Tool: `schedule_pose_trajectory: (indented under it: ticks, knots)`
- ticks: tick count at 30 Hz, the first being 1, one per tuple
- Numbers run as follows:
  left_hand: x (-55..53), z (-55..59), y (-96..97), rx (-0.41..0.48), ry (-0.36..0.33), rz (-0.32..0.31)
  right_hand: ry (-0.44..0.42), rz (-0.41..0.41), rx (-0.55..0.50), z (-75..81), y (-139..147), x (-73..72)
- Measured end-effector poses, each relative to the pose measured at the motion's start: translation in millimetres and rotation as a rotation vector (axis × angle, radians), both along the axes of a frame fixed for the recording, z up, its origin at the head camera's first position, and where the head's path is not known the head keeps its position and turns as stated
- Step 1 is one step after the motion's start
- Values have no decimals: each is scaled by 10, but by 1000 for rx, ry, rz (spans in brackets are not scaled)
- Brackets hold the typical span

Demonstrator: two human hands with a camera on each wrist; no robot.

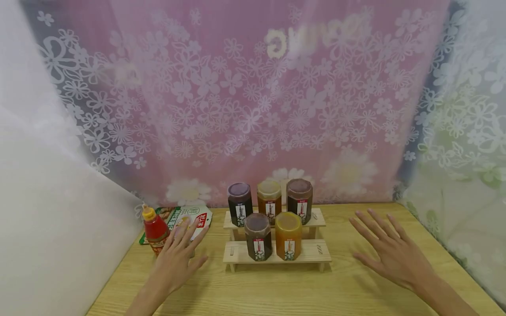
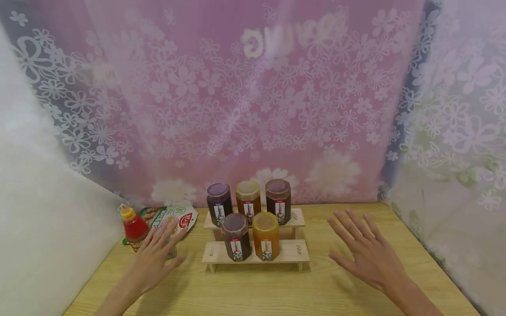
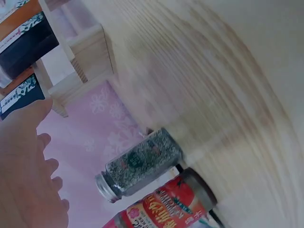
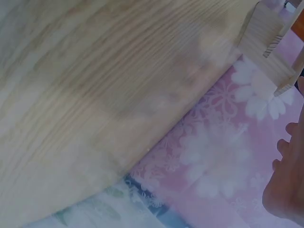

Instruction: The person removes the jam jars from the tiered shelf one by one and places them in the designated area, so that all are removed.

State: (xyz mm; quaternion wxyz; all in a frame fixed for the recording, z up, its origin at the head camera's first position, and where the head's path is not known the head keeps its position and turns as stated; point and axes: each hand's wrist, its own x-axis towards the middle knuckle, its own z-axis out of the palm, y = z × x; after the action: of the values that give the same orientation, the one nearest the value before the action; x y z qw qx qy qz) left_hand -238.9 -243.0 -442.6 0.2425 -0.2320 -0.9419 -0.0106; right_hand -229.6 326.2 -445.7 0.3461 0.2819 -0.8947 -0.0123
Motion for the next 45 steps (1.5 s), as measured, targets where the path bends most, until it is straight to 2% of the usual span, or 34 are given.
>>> schedule_pose_trajectory:
  ticks: [3,8,11,17,22,28,34,41,45]
  knots:
    - [17,-20,47,91,-95,10,-94,-16,-48,-40,-57,54]
    - [1,-58,128,270,-221,-11,-261,-7,-189,-78,-236,147]
    - [-35,-108,161,391,-308,-33,-379,12,-297,-55,-363,173]
    - [-66,-201,255,607,-511,-37,-596,37,-488,-8,-577,197]
    - [-62,-216,337,711,-599,-27,-767,69,-654,47,-738,214]
    - [-105,-277,410,862,-682,-19,-874,112,-777,91,-934,182]
    - [-141,-374,445,946,-731,17,-1021,133,-991,90,-1113,140]
    - [-202,-402,507,1078,-808,-34,-1079,141,-1152,48,-1325,97]
    - [-218,-425,545,1103,-838,-48,-1087,144,-1200,11,-1431,67]
